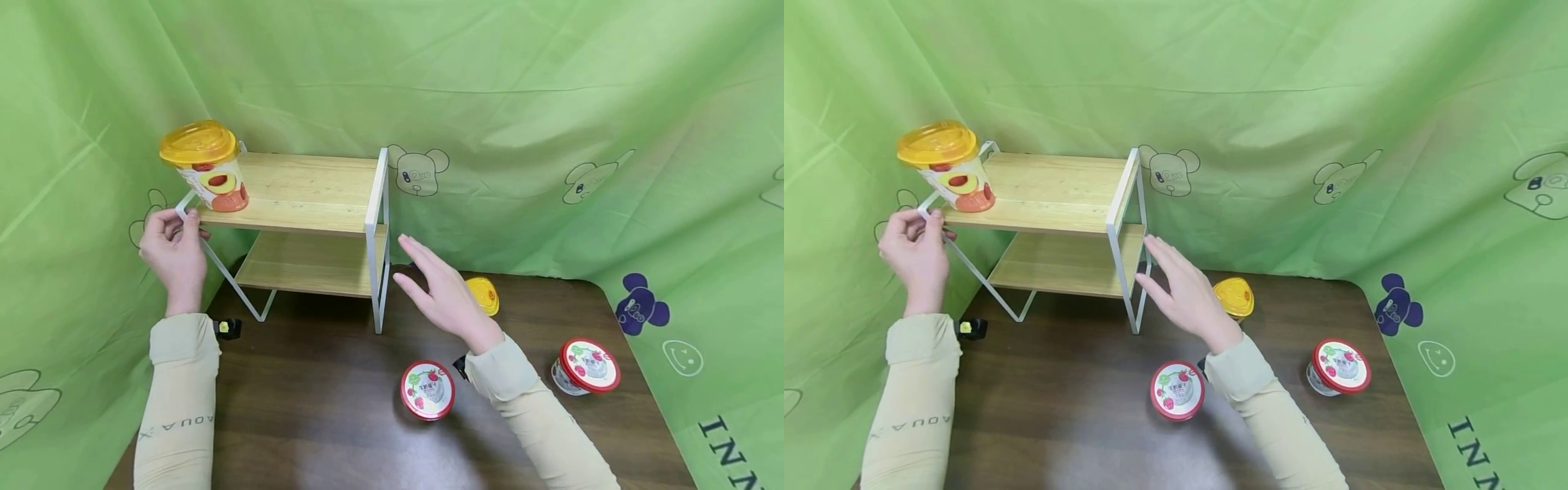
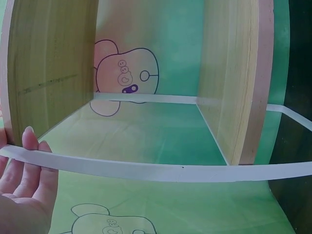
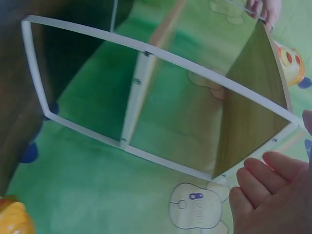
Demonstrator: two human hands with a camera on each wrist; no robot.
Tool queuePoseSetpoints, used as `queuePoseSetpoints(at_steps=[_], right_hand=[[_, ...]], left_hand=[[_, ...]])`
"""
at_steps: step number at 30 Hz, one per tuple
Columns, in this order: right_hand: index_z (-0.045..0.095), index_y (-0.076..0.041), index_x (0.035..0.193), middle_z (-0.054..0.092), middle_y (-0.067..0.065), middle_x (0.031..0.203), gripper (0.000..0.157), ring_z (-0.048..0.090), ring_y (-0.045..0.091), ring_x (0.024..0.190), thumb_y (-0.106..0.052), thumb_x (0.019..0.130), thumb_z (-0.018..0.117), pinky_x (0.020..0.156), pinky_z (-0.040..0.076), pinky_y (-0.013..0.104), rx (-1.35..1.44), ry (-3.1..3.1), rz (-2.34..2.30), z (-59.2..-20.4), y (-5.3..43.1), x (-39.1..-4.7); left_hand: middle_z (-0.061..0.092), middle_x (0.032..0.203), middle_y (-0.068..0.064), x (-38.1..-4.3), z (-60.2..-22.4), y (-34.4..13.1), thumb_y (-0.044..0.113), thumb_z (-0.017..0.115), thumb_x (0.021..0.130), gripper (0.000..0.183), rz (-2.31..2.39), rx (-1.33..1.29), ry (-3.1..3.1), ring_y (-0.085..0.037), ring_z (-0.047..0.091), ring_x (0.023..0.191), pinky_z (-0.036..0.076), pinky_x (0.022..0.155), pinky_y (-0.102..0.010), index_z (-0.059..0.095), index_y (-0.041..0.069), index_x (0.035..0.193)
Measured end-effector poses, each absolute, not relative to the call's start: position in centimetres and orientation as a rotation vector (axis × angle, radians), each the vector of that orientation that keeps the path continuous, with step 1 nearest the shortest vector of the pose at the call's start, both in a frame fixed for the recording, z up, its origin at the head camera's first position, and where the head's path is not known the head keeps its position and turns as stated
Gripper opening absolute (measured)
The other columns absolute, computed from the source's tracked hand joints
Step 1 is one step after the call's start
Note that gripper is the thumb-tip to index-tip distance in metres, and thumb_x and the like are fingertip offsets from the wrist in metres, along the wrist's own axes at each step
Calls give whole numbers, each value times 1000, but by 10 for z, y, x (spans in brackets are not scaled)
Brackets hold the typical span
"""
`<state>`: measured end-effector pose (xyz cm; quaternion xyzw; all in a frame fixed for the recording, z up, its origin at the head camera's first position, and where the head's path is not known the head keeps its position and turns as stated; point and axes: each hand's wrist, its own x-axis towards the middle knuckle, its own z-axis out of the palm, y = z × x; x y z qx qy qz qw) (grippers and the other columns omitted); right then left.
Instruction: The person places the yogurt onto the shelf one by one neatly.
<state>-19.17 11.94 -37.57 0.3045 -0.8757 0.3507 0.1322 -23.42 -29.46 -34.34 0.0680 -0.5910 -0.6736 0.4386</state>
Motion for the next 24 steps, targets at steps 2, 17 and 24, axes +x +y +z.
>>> queuePoseSetpoints(at_steps=[2,17,24], right_hand=[[37,-18,158,35,-2,162,64,31,14,148,-49,105,53,121,31,41,890,-2560,997,-383,124,-186],[47,-17,153,44,2,157,101,42,18,142,-76,76,73,112,44,45,1011,-2849,927,-451,147,-141],[46,-18,153,46,-4,155,115,41,13,141,-80,63,79,108,48,44,975,-2902,958,-477,157,-121]], left_hand=[[74,94,-13,-235,-344,-295,-4,73,91,8,-1678,165,-1471,-14,64,62,58,58,-19,69,-1,97],[74,95,-16,-233,-343,-297,-5,75,89,10,-1707,127,-1476,-15,65,63,59,59,-20,68,-3,96],[74,95,-14,-233,-343,-299,-4,75,89,13,-1709,126,-1483,-18,66,65,60,60,-20,67,-7,99]])
